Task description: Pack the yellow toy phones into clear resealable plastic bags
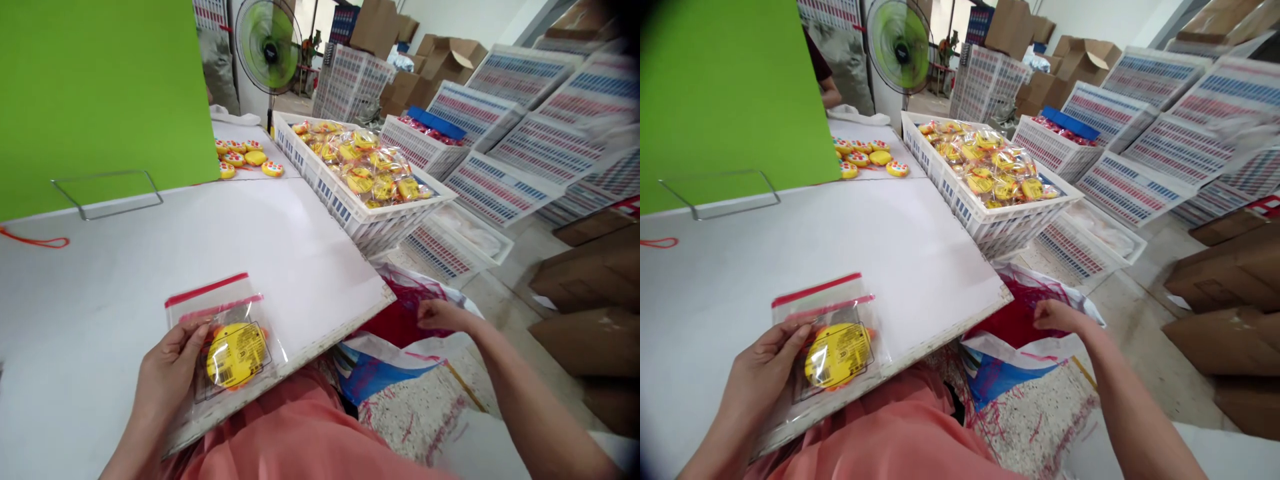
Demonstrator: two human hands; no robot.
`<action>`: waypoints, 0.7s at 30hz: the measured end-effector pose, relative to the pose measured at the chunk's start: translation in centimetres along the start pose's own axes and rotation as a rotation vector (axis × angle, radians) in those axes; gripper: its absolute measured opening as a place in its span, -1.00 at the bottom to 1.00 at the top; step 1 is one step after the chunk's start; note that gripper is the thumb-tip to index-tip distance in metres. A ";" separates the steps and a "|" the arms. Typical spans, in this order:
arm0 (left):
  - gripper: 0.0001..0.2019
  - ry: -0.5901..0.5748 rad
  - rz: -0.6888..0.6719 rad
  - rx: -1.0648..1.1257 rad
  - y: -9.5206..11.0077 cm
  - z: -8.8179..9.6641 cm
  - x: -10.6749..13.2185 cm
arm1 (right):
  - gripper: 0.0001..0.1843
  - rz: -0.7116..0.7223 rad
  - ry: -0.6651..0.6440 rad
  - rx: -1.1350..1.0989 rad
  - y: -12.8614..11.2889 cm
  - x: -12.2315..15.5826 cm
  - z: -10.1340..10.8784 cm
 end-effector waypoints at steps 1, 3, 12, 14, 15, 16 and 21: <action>-0.57 -0.036 0.002 -0.015 0.1 -0.1 0.0 | -0.81 -0.021 -0.050 0.023 0.4 0.6 -1.1; -0.57 -0.048 0.012 -0.066 0.4 0.0 0.0 | -0.78 -0.074 -0.100 0.038 1.6 2.0 -2.8; -0.57 -0.039 0.065 -0.150 1.9 0.2 0.3 | -0.69 -0.493 0.022 -0.421 11.6 7.9 -5.6; -0.57 -0.024 0.058 -0.140 2.0 0.2 0.4 | -0.75 -0.588 0.063 -0.613 13.8 8.6 -6.7; -0.58 -0.029 0.055 -0.133 2.0 0.2 0.4 | -0.79 -0.620 0.080 -0.713 14.5 8.8 -7.4; -0.59 -0.041 0.052 -0.125 2.0 0.1 0.4 | -0.82 -0.640 0.093 -0.812 15.0 8.8 -8.2; -0.63 -0.071 0.004 -0.132 1.9 0.1 0.4 | -0.86 -0.660 0.154 -1.214 15.7 7.0 -11.0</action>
Point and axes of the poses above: each hand's wrist, its own x-axis away from the middle knuckle, its own z-axis out of the back of the hand, y = z × x, the point moved 6 cm from there along -x, towards the middle knuckle, and after that the axes turned 10 degrees about -z, right-handed, at the moved point
